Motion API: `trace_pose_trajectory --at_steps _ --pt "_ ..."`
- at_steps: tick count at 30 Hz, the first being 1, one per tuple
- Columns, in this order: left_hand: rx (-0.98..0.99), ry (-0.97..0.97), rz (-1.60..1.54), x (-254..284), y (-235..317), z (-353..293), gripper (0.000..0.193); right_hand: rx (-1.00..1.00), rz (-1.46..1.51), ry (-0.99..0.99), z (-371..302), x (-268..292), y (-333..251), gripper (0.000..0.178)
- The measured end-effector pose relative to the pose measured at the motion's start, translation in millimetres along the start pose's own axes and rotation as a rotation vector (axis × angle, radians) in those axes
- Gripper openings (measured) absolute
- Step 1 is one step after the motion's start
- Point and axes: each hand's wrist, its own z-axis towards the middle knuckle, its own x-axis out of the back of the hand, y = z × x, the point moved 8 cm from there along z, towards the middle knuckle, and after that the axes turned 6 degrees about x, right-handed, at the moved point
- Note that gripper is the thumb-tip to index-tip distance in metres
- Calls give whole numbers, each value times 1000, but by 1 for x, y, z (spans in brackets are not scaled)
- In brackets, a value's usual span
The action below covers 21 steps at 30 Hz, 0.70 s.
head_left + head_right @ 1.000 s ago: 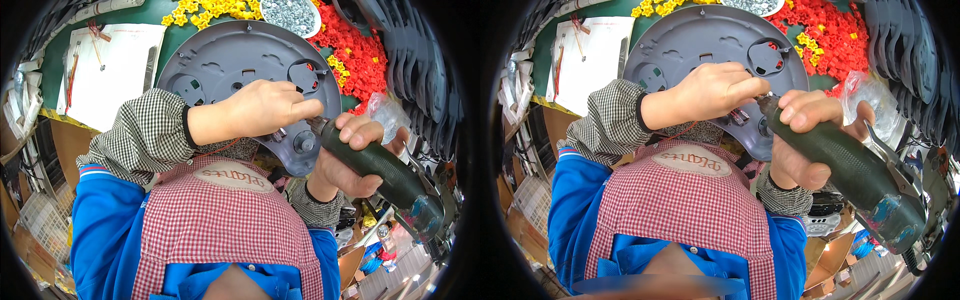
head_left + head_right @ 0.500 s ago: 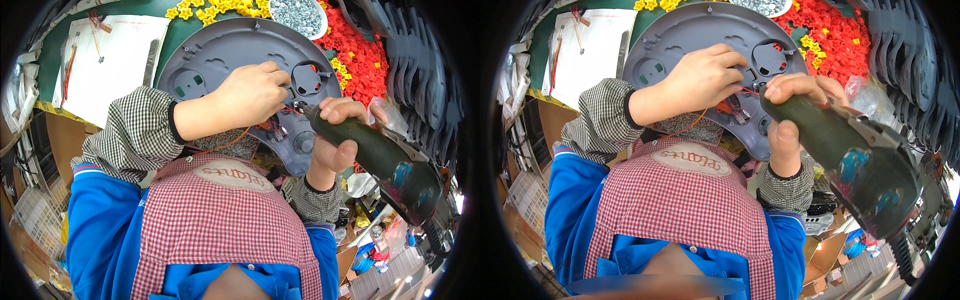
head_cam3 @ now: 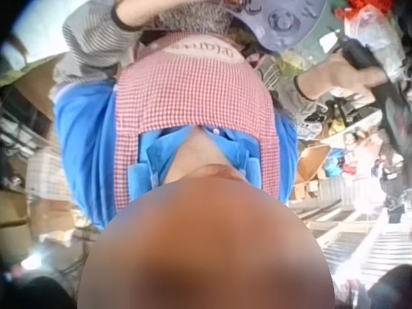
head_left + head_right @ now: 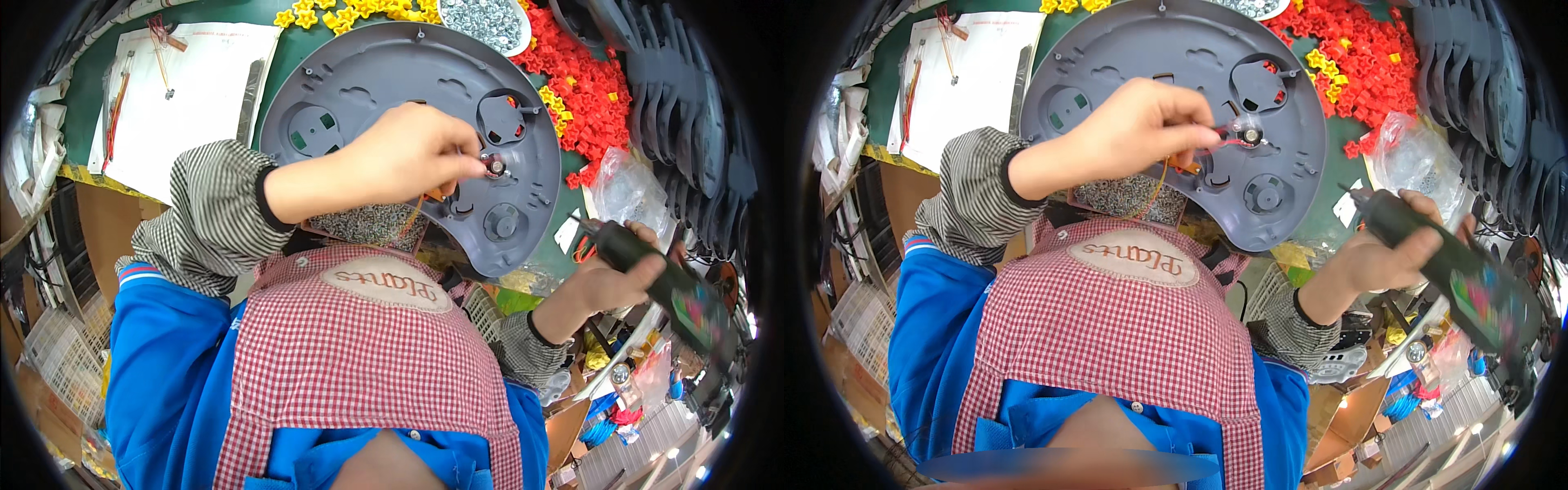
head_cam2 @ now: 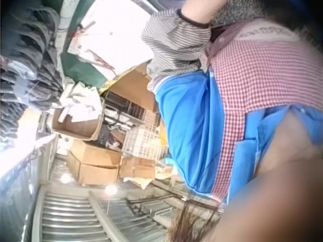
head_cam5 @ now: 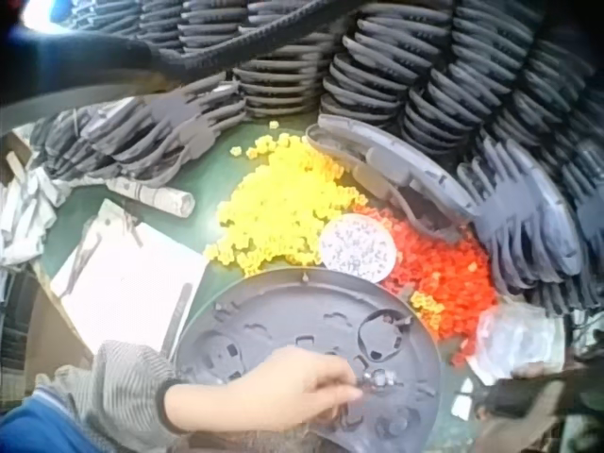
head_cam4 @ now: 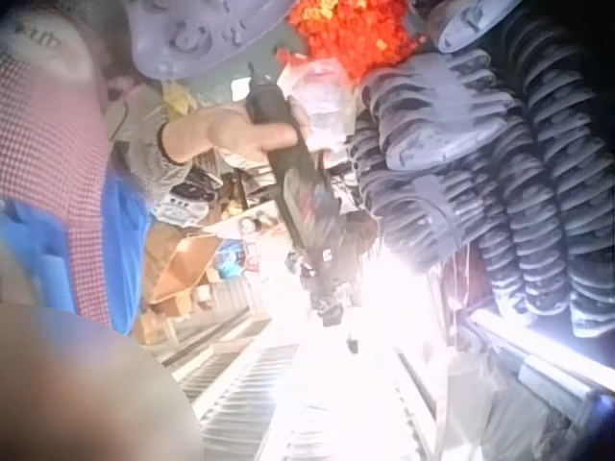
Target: The person uses a cordless screwdriver to fasten screws into a gray plastic housing while inserting small star-shaped plastic pieces and connecting wires. The person repeatedly picks up components from the table and secures them into the housing.
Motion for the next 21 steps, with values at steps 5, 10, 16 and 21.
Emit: trace_pose_trajectory --at_steps 5,10,16,21 --pt "427 -135 -586 -5 -27 -15 22 996 -339 -21 -48 -8 -70 46" --pt "359 -177 -618 -10 -23 -22 22 656 -216 -999 -102 -140 -41 29" --pt "-259 405 387 47 -2 -46 13 -83 114 -1039 -111 -164 -1 22" --pt "-170 376 378 45 -20 -53 15 -240 152 -1030 -124 -182 5 15"
